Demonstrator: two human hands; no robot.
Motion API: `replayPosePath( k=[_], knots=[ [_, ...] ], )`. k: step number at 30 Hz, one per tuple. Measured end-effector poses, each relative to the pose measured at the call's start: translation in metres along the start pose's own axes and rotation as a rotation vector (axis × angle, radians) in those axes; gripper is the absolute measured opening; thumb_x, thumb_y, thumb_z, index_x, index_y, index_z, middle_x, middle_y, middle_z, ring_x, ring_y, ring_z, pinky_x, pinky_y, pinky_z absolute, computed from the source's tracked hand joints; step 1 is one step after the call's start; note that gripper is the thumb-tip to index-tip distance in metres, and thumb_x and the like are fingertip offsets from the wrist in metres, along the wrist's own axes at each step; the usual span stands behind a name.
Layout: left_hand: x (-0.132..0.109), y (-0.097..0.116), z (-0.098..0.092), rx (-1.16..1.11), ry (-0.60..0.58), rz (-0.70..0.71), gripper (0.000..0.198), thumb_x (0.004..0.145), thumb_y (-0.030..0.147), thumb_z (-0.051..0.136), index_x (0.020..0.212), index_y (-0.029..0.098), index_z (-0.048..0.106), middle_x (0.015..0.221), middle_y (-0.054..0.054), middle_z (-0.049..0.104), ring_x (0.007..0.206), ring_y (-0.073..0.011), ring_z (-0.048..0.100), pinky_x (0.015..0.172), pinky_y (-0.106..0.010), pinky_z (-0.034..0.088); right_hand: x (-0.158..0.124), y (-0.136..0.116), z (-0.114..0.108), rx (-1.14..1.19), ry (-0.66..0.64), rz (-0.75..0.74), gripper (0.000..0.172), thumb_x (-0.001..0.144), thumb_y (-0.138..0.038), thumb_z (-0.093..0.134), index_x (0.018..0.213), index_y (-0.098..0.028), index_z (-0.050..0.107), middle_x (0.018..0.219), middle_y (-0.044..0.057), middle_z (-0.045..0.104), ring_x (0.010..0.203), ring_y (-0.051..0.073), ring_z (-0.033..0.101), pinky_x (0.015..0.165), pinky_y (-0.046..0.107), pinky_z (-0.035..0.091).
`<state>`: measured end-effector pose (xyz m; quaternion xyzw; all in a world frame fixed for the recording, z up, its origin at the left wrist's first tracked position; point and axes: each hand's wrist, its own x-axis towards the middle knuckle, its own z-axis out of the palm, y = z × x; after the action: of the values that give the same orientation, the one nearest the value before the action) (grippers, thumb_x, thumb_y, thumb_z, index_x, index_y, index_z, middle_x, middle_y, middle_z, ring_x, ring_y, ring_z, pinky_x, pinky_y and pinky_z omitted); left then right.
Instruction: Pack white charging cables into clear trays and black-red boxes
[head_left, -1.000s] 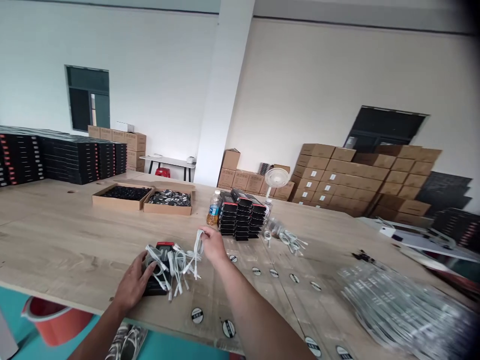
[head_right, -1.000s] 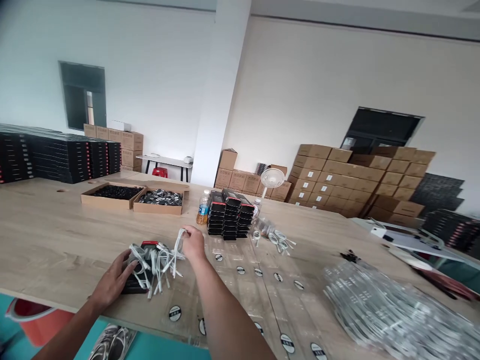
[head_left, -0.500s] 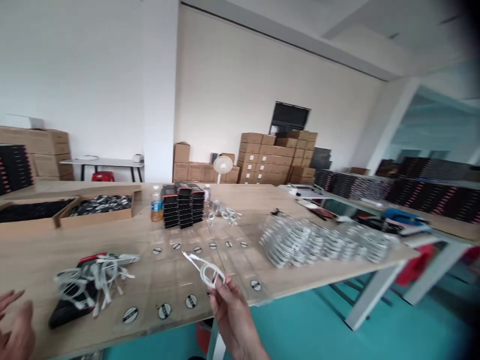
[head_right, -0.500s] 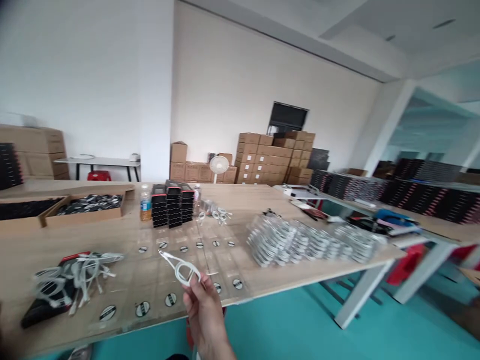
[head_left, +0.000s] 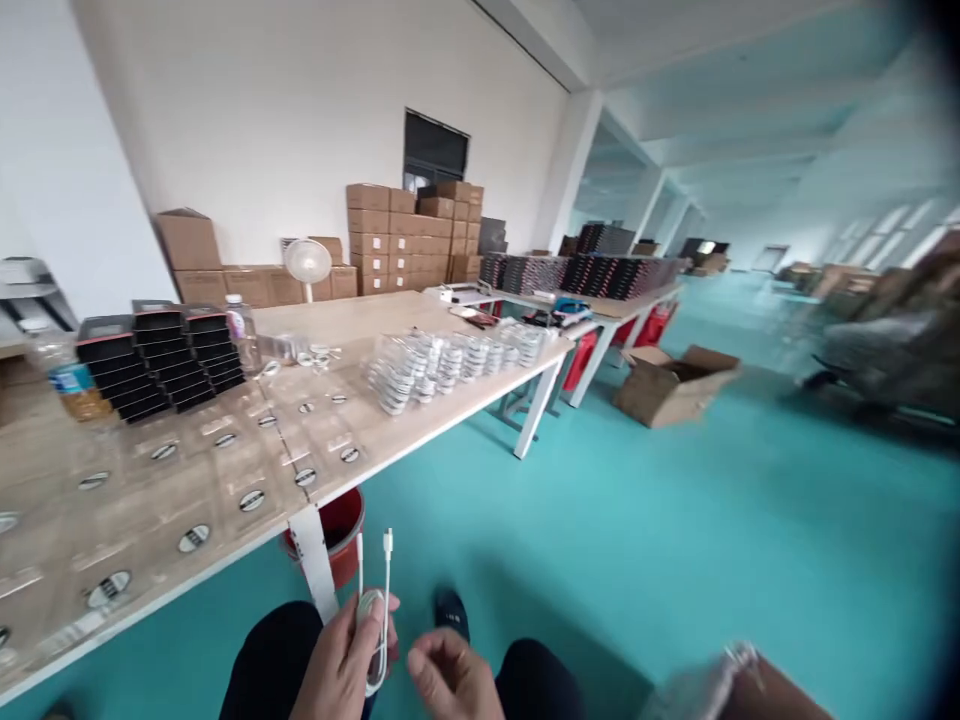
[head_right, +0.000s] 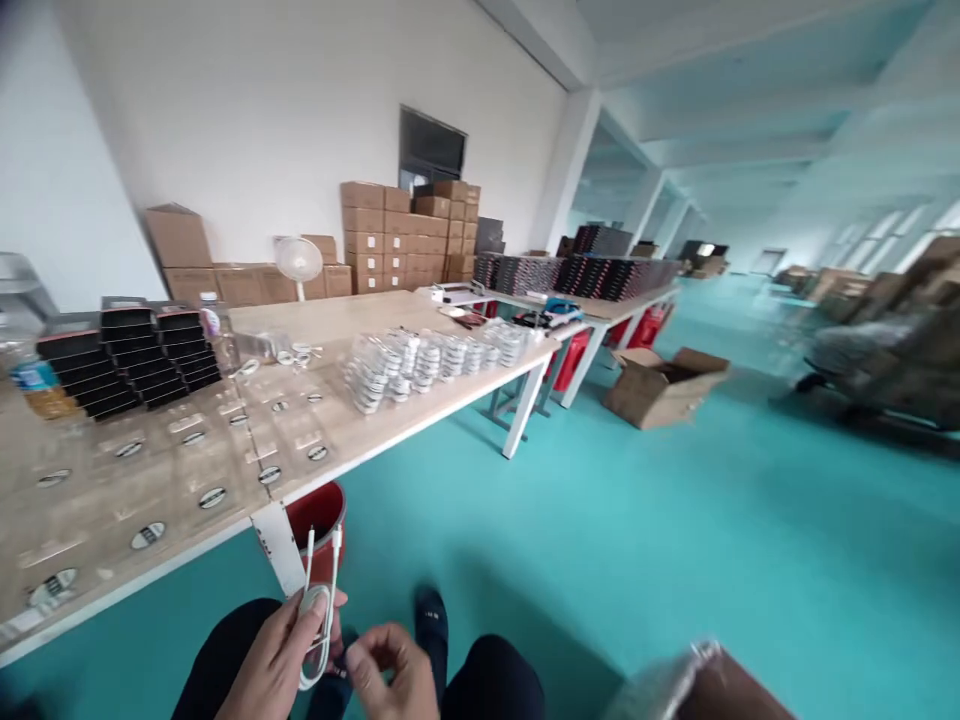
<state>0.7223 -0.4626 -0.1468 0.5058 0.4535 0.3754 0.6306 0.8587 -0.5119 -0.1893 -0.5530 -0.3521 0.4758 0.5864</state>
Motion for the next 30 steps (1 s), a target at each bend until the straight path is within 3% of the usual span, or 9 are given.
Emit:
replayPosePath(
  k=[4, 6, 8, 11, 14, 17, 23, 26, 30],
  knots=[
    [-0.005, -0.02, 0.013, 0.226, -0.149, 0.027, 0.044, 0.082, 0.064, 0.055, 0.079, 0.022, 0.066, 0.061, -0.002, 0.058, 0.054, -0.0162, 0.054, 0.051, -0.025, 0.042, -0.009, -0.027, -0.021, 0.073, 0.042, -0.029, 0.044, 0.069, -0.061, 0.074, 0.086, -0.02, 0.073, 0.071, 0.002, 0.066, 0.063, 0.016, 0.056, 0.065, 0.03, 0.047],
    [-0.011, -0.03, 0.018, 0.29, -0.222, 0.043, 0.042, 0.082, 0.061, 0.057, 0.073, 0.021, 0.064, 0.058, -0.002, 0.058, 0.051, -0.0146, 0.054, 0.052, -0.024, 0.041, -0.011, -0.031, -0.016, 0.173, -0.054, -0.014, 0.042, 0.072, -0.061, 0.072, 0.081, -0.02, 0.07, 0.064, 0.0, 0.062, 0.053, 0.015, 0.055, 0.056, 0.03, 0.046],
    [-0.015, -0.036, 0.019, 0.273, -0.241, 0.032, 0.04, 0.08, 0.061, 0.06, 0.081, 0.021, 0.065, 0.06, -0.002, 0.062, 0.05, -0.0152, 0.056, 0.051, -0.025, 0.043, -0.011, -0.029, -0.011, 0.226, -0.115, 0.008, 0.04, 0.073, -0.059, 0.071, 0.071, -0.02, 0.066, 0.057, -0.003, 0.056, 0.046, 0.013, 0.05, 0.049, 0.027, 0.041],
    [-0.02, -0.043, 0.016, 0.1, -0.107, -0.011, 0.052, 0.073, 0.065, 0.064, 0.103, 0.022, 0.06, 0.071, -0.004, 0.069, 0.058, -0.0202, 0.064, 0.051, -0.028, 0.048, -0.009, -0.024, -0.012, 0.204, -0.018, 0.003, 0.04, 0.074, -0.056, 0.073, 0.064, -0.018, 0.062, 0.051, -0.004, 0.052, 0.045, 0.008, 0.041, 0.047, 0.023, 0.032],
    [-0.023, -0.051, 0.011, -0.047, 0.036, -0.058, 0.057, 0.067, 0.066, 0.069, 0.101, 0.023, 0.054, 0.085, -0.009, 0.073, 0.067, -0.0249, 0.069, 0.057, -0.033, 0.053, -0.002, -0.02, -0.019, 0.204, 0.091, -0.004, 0.042, 0.073, -0.055, 0.074, 0.06, -0.018, 0.06, 0.048, -0.004, 0.053, 0.045, 0.007, 0.037, 0.047, 0.023, 0.028],
    [-0.026, -0.062, 0.006, -0.024, 0.129, 0.024, 0.053, 0.066, 0.063, 0.072, 0.099, 0.025, 0.055, 0.101, -0.013, 0.072, 0.073, -0.0248, 0.068, 0.064, -0.034, 0.055, 0.005, -0.016, -0.019, 0.208, 0.115, 0.038, 0.045, 0.071, -0.056, 0.075, 0.056, -0.018, 0.057, 0.047, -0.002, 0.055, 0.044, 0.008, 0.038, 0.046, 0.024, 0.029],
    [-0.022, -0.077, 0.001, 0.16, 0.067, 0.18, 0.026, 0.071, 0.051, 0.073, 0.074, 0.025, 0.07, 0.07, -0.008, 0.062, 0.059, -0.0206, 0.054, 0.056, -0.028, 0.046, 0.013, -0.014, 0.006, 0.186, 0.08, 0.113, 0.043, 0.067, -0.057, 0.078, 0.057, -0.018, 0.061, 0.049, -0.001, 0.058, 0.045, 0.011, 0.045, 0.048, 0.025, 0.037],
    [-0.015, -0.08, -0.008, 0.022, 0.071, 0.013, 0.039, 0.073, 0.062, 0.067, 0.068, 0.023, 0.067, 0.055, -0.004, 0.057, 0.045, -0.0154, 0.045, 0.045, -0.027, 0.037, 0.014, -0.009, 0.008, 0.174, 0.101, 0.133, 0.043, 0.065, -0.06, 0.078, 0.069, -0.018, 0.068, 0.061, 0.003, 0.065, 0.052, 0.015, 0.054, 0.049, 0.027, 0.041],
    [-0.01, -0.082, -0.017, -0.426, 0.02, -0.233, 0.053, 0.068, 0.069, 0.068, 0.058, 0.02, 0.05, 0.061, -0.002, 0.061, 0.039, -0.0073, 0.04, 0.037, -0.021, 0.025, 0.013, 0.01, -0.003, 0.052, 0.172, 0.166, 0.05, 0.066, -0.067, 0.072, 0.067, -0.017, 0.067, 0.048, -0.002, 0.053, 0.041, 0.009, 0.038, 0.041, 0.024, 0.022]
  ],
)
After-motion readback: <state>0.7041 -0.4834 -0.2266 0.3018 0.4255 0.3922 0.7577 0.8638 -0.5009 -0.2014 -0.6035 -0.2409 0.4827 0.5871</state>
